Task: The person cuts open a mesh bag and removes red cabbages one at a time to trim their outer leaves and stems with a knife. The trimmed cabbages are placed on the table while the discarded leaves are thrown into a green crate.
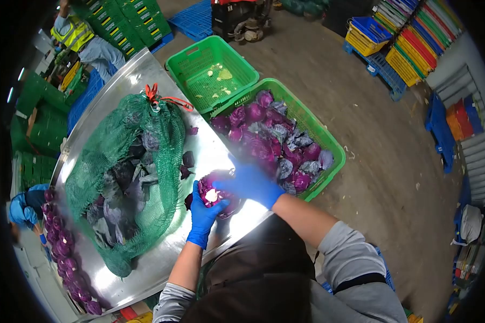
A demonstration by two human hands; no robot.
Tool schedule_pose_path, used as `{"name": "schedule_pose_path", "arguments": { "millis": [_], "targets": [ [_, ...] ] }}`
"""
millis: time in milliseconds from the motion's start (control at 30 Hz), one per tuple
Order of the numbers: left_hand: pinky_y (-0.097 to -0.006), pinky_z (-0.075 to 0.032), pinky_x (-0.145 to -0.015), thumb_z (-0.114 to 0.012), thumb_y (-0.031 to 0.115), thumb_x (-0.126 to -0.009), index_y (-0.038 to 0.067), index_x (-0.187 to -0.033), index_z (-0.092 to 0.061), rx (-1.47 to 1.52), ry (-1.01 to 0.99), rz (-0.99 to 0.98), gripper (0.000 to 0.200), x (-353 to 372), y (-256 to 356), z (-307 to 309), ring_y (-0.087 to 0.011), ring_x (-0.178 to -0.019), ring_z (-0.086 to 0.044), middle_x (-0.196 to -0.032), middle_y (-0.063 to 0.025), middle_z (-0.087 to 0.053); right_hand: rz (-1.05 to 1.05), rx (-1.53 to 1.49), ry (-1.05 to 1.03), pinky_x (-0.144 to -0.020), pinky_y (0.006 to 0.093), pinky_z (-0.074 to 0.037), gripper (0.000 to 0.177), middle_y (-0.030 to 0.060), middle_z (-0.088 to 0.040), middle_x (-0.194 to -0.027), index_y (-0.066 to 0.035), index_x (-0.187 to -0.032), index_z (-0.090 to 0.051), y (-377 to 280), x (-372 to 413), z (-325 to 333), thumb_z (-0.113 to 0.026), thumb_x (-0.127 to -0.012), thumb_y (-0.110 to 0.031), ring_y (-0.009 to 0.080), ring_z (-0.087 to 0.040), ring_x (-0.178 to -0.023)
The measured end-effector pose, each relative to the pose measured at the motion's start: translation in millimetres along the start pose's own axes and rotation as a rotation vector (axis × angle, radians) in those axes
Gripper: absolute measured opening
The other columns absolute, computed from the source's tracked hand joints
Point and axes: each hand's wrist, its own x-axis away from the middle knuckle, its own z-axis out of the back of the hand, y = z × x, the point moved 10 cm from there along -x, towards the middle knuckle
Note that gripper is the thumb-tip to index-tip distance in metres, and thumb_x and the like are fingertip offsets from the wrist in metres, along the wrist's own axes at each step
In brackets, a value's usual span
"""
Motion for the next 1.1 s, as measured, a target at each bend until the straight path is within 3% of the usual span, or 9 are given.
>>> {"name": "schedule_pose_path", "arguments": {
  "millis": [167, 400, 533, 733, 833, 900, 933, 1033, 1100],
  "targets": [
    [-0.0304, -0.047, -0.090, -0.082, 0.024, -0.058, -0.005, -0.138, -0.018, -0.031, -0.059, -0.081, 0.107, 1.4, 24.2, -12.8, -0.0233, -0.106, -0.055, -0.123, -0.0175, -0.050, -0.190, -0.366, -0.234, -0.092, 0.0318, -0.044, 0.081, 0.0190, -0.056, -0.121, 0.004, -0.128, -0.046, 37.6, -1.6, -37.0, -0.073, -0.071, -0.046, 0.0226, -0.055, -0.110],
    [-0.0327, -0.047, -0.089, -0.085, 0.032, -0.056, -0.004, -0.130, -0.030, -0.076, -0.078, -0.114, 0.099, 6.7, 42.5, -18.1, -0.0223, -0.104, -0.056, -0.118, -0.0162, -0.053, -0.137, -0.230, -0.078, -0.065, 0.0362, -0.048, 0.041, 0.0099, -0.063, -0.080, -0.005, -0.096, -0.062, 37.3, 0.8, -9.9, -0.073, -0.071, -0.035, 0.0208, -0.062, -0.073],
    [-0.0343, -0.046, -0.090, -0.085, 0.033, -0.056, -0.004, -0.133, -0.028, -0.165, -0.065, -0.190, 0.102, 13.1, 36.2, -12.3, -0.0230, -0.107, -0.055, -0.119, -0.0169, -0.053, 0.056, 0.113, 0.144, -0.059, 0.0351, -0.052, 0.043, 0.0154, -0.065, -0.080, -0.013, -0.111, -0.060, 52.7, 5.1, -6.2, -0.068, -0.070, -0.021, 0.0267, -0.065, -0.066],
    [-0.0359, -0.037, -0.103, -0.086, 0.019, -0.051, -0.002, -0.142, -0.016, -0.039, -0.182, -0.147, 0.116, 14.2, 34.7, -3.4, -0.0248, -0.122, -0.044, -0.135, -0.0165, -0.040, -0.246, 0.069, 0.277, -0.067, 0.0357, -0.052, 0.046, 0.0156, -0.066, -0.091, -0.016, -0.119, -0.058, 96.0, 7.5, 50.5, -0.069, -0.074, -0.019, 0.0278, -0.065, -0.074],
    [-0.0359, -0.035, -0.105, -0.085, 0.020, -0.049, -0.001, -0.142, -0.015, -0.414, -0.319, -0.299, 0.118, 2.5, 44.9, -8.3, -0.0255, -0.124, -0.042, -0.137, -0.0168, -0.037, 0.330, -0.413, 0.256, -0.067, 0.0350, -0.051, 0.052, 0.0111, -0.066, -0.090, -0.013, -0.127, -0.052, 29.9, -6.4, 14.6, -0.067, -0.080, -0.027, 0.0233, -0.064, -0.072],
    [-0.0358, -0.033, -0.106, -0.085, 0.022, -0.048, 0.001, -0.143, -0.015, -0.441, -0.338, -0.295, 0.120, 0.6, 45.8, -9.6, -0.0268, -0.125, -0.041, -0.137, -0.0169, -0.037, -0.166, -0.173, -0.301, -0.067, 0.0331, -0.052, 0.051, 0.0084, -0.066, -0.090, -0.009, -0.128, -0.052, 31.2, -2.4, -35.9, -0.063, -0.084, -0.033, 0.0211, -0.063, -0.072],
    [-0.0365, -0.034, -0.105, -0.085, 0.026, -0.050, 0.000, -0.142, -0.016, -0.402, -0.341, -0.296, 0.118, 2.7, 46.5, -9.0, -0.0283, -0.126, -0.040, -0.137, -0.0178, -0.037, -0.123, -0.351, -0.351, -0.063, 0.0316, -0.052, 0.051, 0.0112, -0.067, -0.088, -0.007, -0.125, -0.053, 10.1, 0.7, -30.8, -0.062, -0.084, -0.036, 0.0206, -0.064, -0.068],
    [-0.0376, -0.035, -0.104, -0.086, 0.030, -0.052, 0.000, -0.142, -0.018, -0.372, -0.353, -0.285, 0.116, 8.6, 45.7, -6.3, -0.0304, -0.126, -0.040, -0.137, -0.0185, -0.037, 0.408, -0.126, -0.009, -0.061, 0.0315, -0.051, 0.048, 0.0114, -0.068, -0.083, -0.007, -0.122, -0.056, 22.6, -19.0, -37.5, -0.062, -0.083, -0.034, 0.0201, -0.065, -0.066],
    [-0.0382, -0.035, -0.104, -0.086, 0.030, -0.052, 0.002, -0.142, -0.019, -0.388, -0.364, -0.297, 0.116, 8.8, 48.2, -7.5, -0.0315, -0.126, -0.040, -0.137, -0.0182, -0.037, 0.108, -0.221, -0.065, -0.064, 0.0327, -0.051, 0.048, 0.0122, -0.067, -0.082, -0.009, -0.123, -0.055, 92.5, -36.2, -44.3, -0.062, -0.083, -0.033, 0.0214, -0.066, -0.071]
  ]
}}
